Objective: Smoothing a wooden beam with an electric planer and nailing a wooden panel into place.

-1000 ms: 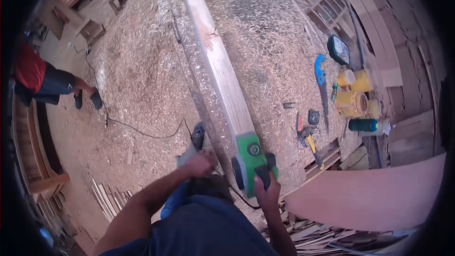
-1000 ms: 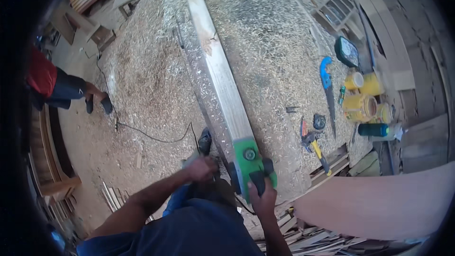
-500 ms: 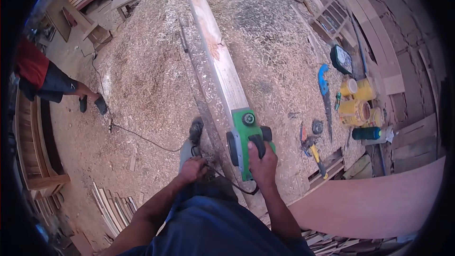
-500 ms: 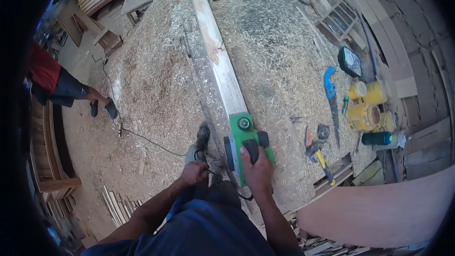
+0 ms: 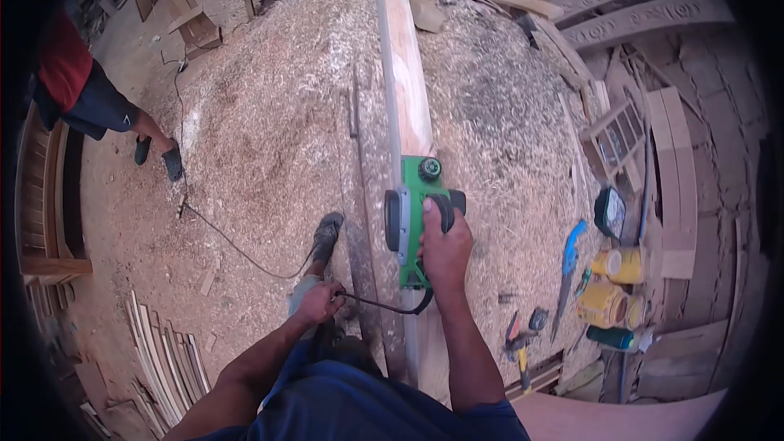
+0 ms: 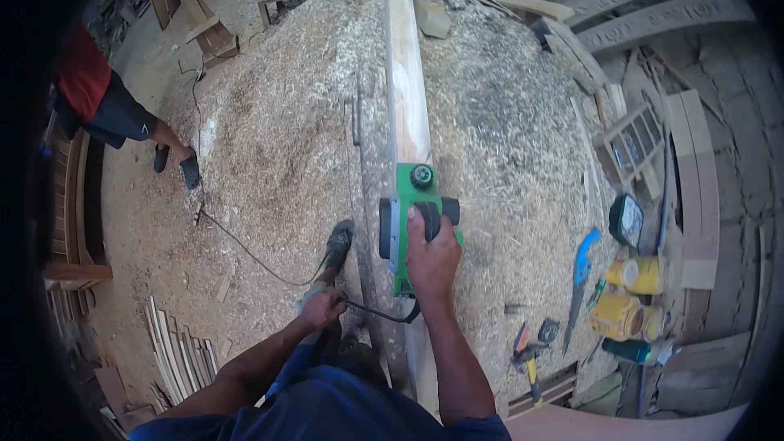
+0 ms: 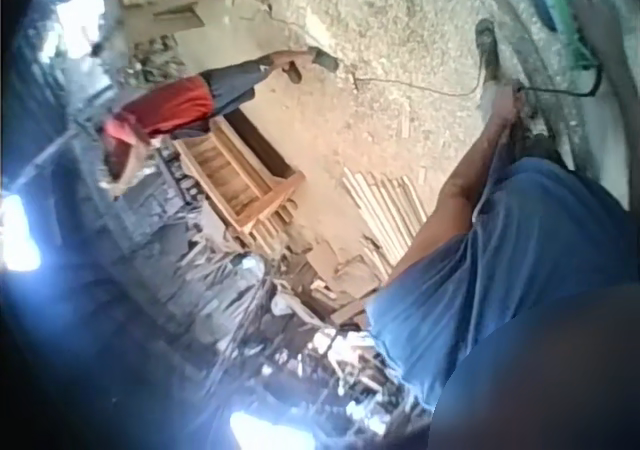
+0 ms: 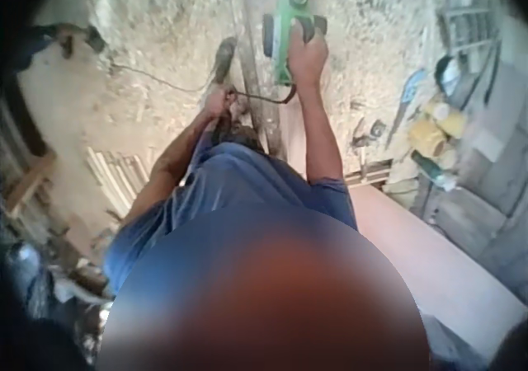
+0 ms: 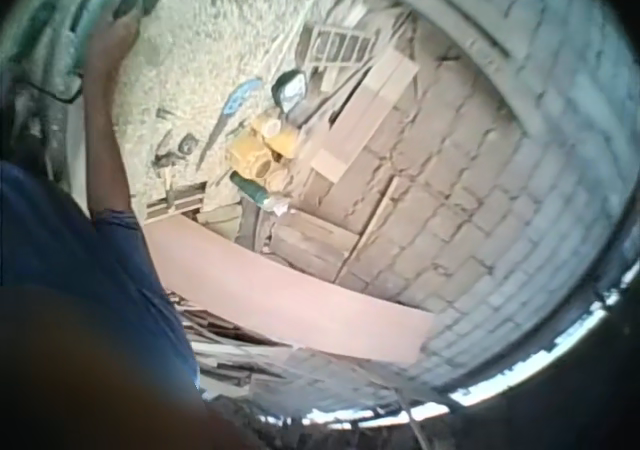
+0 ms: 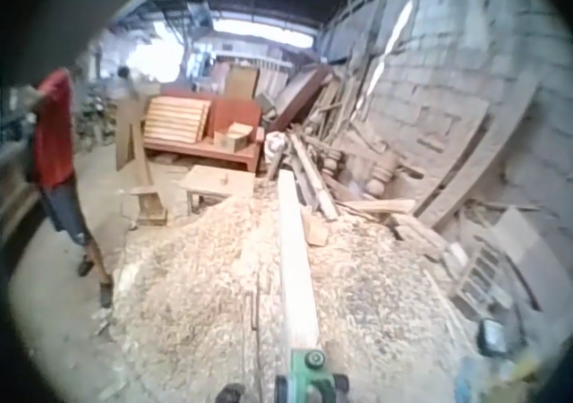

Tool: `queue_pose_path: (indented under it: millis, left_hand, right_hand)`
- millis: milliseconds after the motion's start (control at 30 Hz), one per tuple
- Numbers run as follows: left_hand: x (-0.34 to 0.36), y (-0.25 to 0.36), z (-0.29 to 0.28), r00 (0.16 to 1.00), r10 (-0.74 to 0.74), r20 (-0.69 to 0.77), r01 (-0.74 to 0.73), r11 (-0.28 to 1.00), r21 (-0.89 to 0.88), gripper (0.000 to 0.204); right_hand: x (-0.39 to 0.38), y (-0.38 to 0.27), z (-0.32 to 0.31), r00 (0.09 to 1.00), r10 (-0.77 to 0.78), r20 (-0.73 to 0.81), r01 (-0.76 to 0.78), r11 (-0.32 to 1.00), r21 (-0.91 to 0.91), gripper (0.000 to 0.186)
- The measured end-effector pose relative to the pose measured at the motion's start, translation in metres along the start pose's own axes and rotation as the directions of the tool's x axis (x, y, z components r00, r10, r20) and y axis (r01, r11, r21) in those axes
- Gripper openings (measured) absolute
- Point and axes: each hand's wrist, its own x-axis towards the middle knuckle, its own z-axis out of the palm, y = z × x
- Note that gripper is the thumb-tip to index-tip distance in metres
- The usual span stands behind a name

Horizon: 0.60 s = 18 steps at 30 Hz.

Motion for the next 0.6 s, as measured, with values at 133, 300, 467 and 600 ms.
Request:
queue_pose_path:
  millis: [133,300,467,600]
  left_hand:
    - [0.039,0.008,-0.039,0.999,-0.023,-0.040,0.020,0.997,-0.072,0.029]
    - [0.092,0.006,-0.079,0.985,-0.113,-0.127,0.090,0.980,-0.176,0.029]
    - [0.148,-0.006,-0.116,0.950,-0.100,-0.297,0.014,0.961,-0.277,0.035]
    - [0.193,0.021,-0.170,0.915,-0.097,-0.391,0.034,0.986,-0.164,0.048]
  right_hand:
    - [0.090,-0.048,0.038,1.000,-0.008,0.028,0.008,1.000,-0.010,0.047]
    - [0.195,-0.103,0.089,0.998,-0.042,0.041,0.043,0.999,-0.015,0.051]
    - [0.283,-0.143,0.131,0.994,-0.077,0.074,0.081,0.995,-0.049,0.054]
    - [0.350,-0.176,0.165,0.995,-0.067,0.071,0.069,0.997,-0.020,0.058]
